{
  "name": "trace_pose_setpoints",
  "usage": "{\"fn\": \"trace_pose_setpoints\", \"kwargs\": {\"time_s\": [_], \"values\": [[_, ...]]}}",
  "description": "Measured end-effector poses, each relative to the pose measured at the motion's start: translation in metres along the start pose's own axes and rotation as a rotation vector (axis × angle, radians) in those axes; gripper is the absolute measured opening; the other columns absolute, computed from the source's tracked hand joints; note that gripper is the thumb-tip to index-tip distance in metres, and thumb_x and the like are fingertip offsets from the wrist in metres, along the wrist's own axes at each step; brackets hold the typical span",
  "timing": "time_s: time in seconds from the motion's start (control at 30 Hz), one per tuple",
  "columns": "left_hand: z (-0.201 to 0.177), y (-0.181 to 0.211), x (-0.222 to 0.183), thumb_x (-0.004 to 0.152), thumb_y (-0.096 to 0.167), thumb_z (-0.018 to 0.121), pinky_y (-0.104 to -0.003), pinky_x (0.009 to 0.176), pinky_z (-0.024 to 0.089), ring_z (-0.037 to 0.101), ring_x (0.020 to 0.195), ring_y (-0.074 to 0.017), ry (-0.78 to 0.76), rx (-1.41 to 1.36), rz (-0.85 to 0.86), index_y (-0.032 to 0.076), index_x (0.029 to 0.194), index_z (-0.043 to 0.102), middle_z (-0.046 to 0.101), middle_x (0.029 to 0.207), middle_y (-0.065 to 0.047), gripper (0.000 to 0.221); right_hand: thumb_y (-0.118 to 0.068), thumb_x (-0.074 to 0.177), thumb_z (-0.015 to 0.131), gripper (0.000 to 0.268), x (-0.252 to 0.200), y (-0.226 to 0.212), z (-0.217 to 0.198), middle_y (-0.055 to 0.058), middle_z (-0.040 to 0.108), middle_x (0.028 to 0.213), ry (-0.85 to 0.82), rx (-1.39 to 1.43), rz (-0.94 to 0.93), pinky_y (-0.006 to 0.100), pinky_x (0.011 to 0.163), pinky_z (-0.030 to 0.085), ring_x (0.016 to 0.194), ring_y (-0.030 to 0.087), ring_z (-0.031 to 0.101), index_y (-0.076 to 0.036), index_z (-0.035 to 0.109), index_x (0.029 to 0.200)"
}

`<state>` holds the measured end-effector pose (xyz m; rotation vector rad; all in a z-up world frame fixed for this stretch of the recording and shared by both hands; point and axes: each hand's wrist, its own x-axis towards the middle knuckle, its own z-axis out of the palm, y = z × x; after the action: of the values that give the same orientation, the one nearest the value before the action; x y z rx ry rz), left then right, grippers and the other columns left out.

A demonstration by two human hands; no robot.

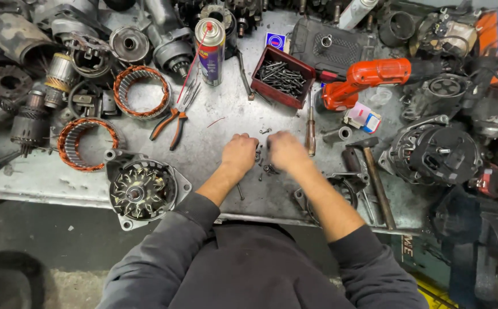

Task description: Sorting through screws and inspecting various car alternator and starter motor components on a cluttered workshop bench.

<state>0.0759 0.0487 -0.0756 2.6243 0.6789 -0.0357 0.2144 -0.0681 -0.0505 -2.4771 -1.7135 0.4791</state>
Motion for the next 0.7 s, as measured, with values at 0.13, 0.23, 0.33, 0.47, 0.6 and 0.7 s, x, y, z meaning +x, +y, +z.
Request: {"fn": "trace_pose_setpoints", "kwargs": {"time_s": [0.13,0.23,0.33,0.47,0.6,0.7], "values": [[0.011,-0.01,0.005,0.083,0.005,0.062,-0.045,0.086,0.057,0.067,0.102,-0.0366,-0.015,-0.069,0.026,0.009,0.096,0.076,0.069,0.105,-0.017,0.019,-0.026,0.079,0.078,0.034,0.024,0.004,-0.088,0.018,0.071,0.111,-0.059,0.127,0.204,0.047,0.095,0.053,0.108,0.038,0.065,-0.009,0.075,0.108],[0.019,-0.014,0.009,0.082,0.003,0.061,-0.046,0.087,0.057,0.068,0.101,-0.0376,-0.029,-0.084,0.037,0.007,0.096,0.076,0.069,0.105,-0.019,0.02,-0.024,0.077,0.083,0.03,0.046,0.018,-0.134,0.016,0.075,0.103,0.053,0.319,0.293,0.042,0.089,0.056,0.097,0.031,0.072,-0.01,0.078,0.104],[0.022,-0.017,0.011,0.08,0.001,0.061,-0.046,0.088,0.056,0.068,0.1,-0.0387,-0.012,-0.11,0.044,0.006,0.093,0.076,0.069,0.104,-0.021,0.02,-0.023,0.08,0.083,0.029,0.067,0.028,-0.148,0.013,0.079,0.1,0.27,0.511,0.318,0.039,0.089,0.058,0.094,0.025,0.076,-0.01,0.078,0.104],[0.004,-0.015,0.014,0.078,0.003,0.064,-0.048,0.089,0.055,0.069,0.099,-0.0396,0.006,-0.179,0.051,0.005,0.087,0.076,0.072,0.097,-0.021,0.015,-0.027,0.08,0.093,0.057,0.065,0.04,-0.134,0.02,0.071,0.111,0.486,0.486,0.263,0.039,0.09,0.052,0.103,0.028,0.068,-0.004,0.067,0.125],[-0.025,-0.013,0.049,0.069,0.005,0.067,-0.048,0.084,0.056,0.069,0.094,-0.0411,-0.037,-0.366,-0.103,0.009,0.093,0.077,0.073,0.096,-0.021,0.026,-0.021,0.077,0.09,0.052,0.021,0.036,-0.11,0.019,0.074,0.113,0.529,0.47,0.119,0.04,0.093,0.052,0.106,0.03,0.069,-0.002,0.071,0.121],[-0.044,-0.007,0.096,0.063,0.011,0.073,-0.045,0.077,0.058,0.072,0.083,-0.037,0.017,-0.5,0.005,0.01,0.093,0.076,0.075,0.089,-0.018,0.029,-0.025,0.077,0.085,0.046,-0.016,0.02,-0.106,0.015,0.079,0.107,0.363,0.615,0.287,0.037,0.09,0.056,0.098,0.026,0.074,-0.006,0.073,0.117]]}}
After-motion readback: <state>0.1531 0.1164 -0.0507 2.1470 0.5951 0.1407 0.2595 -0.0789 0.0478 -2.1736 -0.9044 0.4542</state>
